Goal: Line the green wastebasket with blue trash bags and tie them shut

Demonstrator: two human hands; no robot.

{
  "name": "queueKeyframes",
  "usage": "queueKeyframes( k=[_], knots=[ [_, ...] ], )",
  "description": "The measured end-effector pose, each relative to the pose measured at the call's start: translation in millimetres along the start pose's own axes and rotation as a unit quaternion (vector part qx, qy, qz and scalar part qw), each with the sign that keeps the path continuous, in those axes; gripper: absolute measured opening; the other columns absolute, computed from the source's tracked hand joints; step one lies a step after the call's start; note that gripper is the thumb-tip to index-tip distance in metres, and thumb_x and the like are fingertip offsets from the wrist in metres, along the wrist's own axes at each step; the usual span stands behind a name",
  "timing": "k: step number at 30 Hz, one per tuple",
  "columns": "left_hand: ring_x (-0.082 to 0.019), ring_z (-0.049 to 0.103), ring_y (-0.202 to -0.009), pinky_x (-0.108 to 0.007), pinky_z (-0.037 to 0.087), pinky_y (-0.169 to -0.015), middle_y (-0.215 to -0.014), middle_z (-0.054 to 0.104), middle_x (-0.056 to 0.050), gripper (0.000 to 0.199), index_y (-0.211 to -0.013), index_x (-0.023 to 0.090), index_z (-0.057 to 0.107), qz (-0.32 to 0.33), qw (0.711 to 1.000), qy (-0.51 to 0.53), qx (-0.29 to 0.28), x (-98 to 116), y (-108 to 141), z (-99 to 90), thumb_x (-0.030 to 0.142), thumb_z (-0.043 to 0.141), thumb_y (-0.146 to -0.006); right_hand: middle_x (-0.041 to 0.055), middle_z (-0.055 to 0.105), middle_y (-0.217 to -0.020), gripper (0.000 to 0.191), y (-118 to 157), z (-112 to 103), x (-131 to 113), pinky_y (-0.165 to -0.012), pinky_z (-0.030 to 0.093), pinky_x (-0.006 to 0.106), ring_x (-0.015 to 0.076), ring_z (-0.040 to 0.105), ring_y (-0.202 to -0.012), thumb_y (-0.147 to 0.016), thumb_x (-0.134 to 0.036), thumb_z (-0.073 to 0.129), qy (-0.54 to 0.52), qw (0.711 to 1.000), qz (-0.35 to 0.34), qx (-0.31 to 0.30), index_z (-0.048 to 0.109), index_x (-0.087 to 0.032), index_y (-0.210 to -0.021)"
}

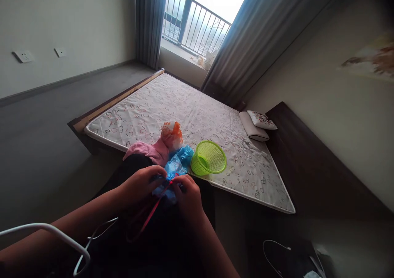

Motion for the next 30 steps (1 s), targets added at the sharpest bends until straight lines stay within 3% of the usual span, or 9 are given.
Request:
queueKeyframes(
  k=[3,6,10,13,17,20,22,25,30],
  knots=[
    [-0.019,0.071,-0.094,-0.028,0.055,-0.088,-0.104,0.076,-0.004,0.019,-0.107,0.022,0.074,0.044,0.998,-0.030,-0.019,-1.9,0.8,2.2,0.031,0.063,-0.094,0.0038,0.071,-0.090,0.013,-0.5,-15.1,2.7,-0.089,0.051,0.037,0.0219,0.066,-0.090,-0.092,-0.034,0.069,0.013,0.999,-0.013,0.050,0.077,-0.030,-0.084],
    [-0.020,0.072,-0.097,-0.028,0.055,-0.089,-0.111,0.076,-0.006,0.028,-0.117,0.023,0.075,0.049,0.996,-0.062,-0.050,-17.3,0.2,4.9,0.027,0.061,-0.093,0.0028,0.069,-0.089,0.011,2.9,-36.8,16.4,-0.087,0.050,0.034,0.0198,0.064,-0.088,-0.090,-0.034,0.071,-0.001,0.992,0.004,0.125,0.075,-0.026,-0.083],
    [-0.018,0.072,-0.088,-0.026,0.054,-0.080,-0.108,0.075,-0.006,0.031,-0.119,0.026,0.076,0.033,0.988,-0.113,-0.105,-28.0,0.5,6.1,0.024,0.059,-0.093,0.0009,0.067,-0.084,0.023,9.9,-49.6,51.0,-0.076,0.050,0.030,0.0166,0.062,-0.079,-0.086,-0.042,0.074,-0.165,0.960,0.103,0.203,0.068,-0.022,-0.093],
    [-0.018,0.070,-0.088,-0.026,0.054,-0.080,-0.107,0.072,-0.006,0.028,-0.116,0.027,0.077,0.060,0.983,-0.127,-0.114,-14.2,1.9,5.6,0.027,0.062,-0.092,-0.0001,0.067,-0.087,0.027,12.1,-40.6,58.5,-0.078,0.051,0.029,0.0152,0.063,-0.080,-0.085,-0.043,0.075,-0.264,0.934,0.130,0.202,0.062,-0.022,-0.095],
    [-0.021,0.068,-0.095,-0.030,0.055,-0.086,-0.110,0.071,-0.010,0.029,-0.112,0.024,0.076,0.101,0.988,-0.063,-0.096,6.5,2.5,17.1,0.037,0.072,-0.087,-0.0012,0.067,-0.086,0.024,12.8,-22.9,46.4,-0.079,0.050,0.028,0.0140,0.063,-0.080,-0.086,-0.041,0.076,-0.306,0.931,0.128,0.154,0.062,-0.023,-0.094],
    [-0.017,0.066,-0.077,-0.026,0.054,-0.073,-0.088,0.071,-0.006,0.025,-0.102,0.021,0.077,0.058,0.993,0.002,-0.104,-1.1,-0.2,36.7,0.041,0.068,-0.091,-0.0002,0.069,-0.084,0.023,12.2,-17.7,39.0,-0.078,0.050,0.029,0.0148,0.063,-0.078,-0.085,-0.038,0.076,-0.317,0.930,0.124,0.135,0.063,-0.022,-0.095],
    [-0.014,0.061,-0.065,-0.024,0.049,-0.063,-0.075,0.068,-0.003,0.028,-0.095,0.019,0.076,0.009,0.992,0.040,-0.115,-13.5,-2.3,46.5,0.043,0.061,-0.095,-0.0005,0.069,-0.081,0.022,11.0,-24.6,38.6,-0.077,0.050,0.030,0.0148,0.063,-0.075,-0.085,-0.037,0.076,-0.332,0.922,0.116,0.162,0.063,-0.023,-0.095],
    [-0.011,0.053,-0.058,-0.021,0.040,-0.054,-0.066,0.062,0.000,0.033,-0.091,0.016,0.074,-0.039,0.994,0.040,-0.092,-30.6,-6.1,41.4,0.045,0.060,-0.095,-0.0055,0.061,-0.068,0.022,9.9,-44.7,45.1,-0.074,0.051,0.030,0.0137,0.061,-0.069,-0.080,-0.035,0.077,-0.411,0.874,0.113,0.234,0.061,-0.025,-0.092],
    [-0.012,0.048,-0.059,-0.022,0.036,-0.054,-0.065,0.058,0.001,0.038,-0.089,0.015,0.075,-0.052,0.996,-0.008,-0.077,-46.7,-7.5,14.6,0.050,0.062,-0.091,-0.0110,0.047,-0.063,0.027,7.2,-69.5,57.4,-0.063,0.049,0.024,0.0081,0.051,-0.057,-0.073,-0.029,0.081,-0.539,0.791,0.159,0.243,0.059,-0.026,-0.089]
  ],
)
Point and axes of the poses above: each hand's wrist, its own y-axis away from the middle knuckle, its own z-axis out of the palm, x = y × z, the point moved 8 cm from there along -y, towards the middle knuckle
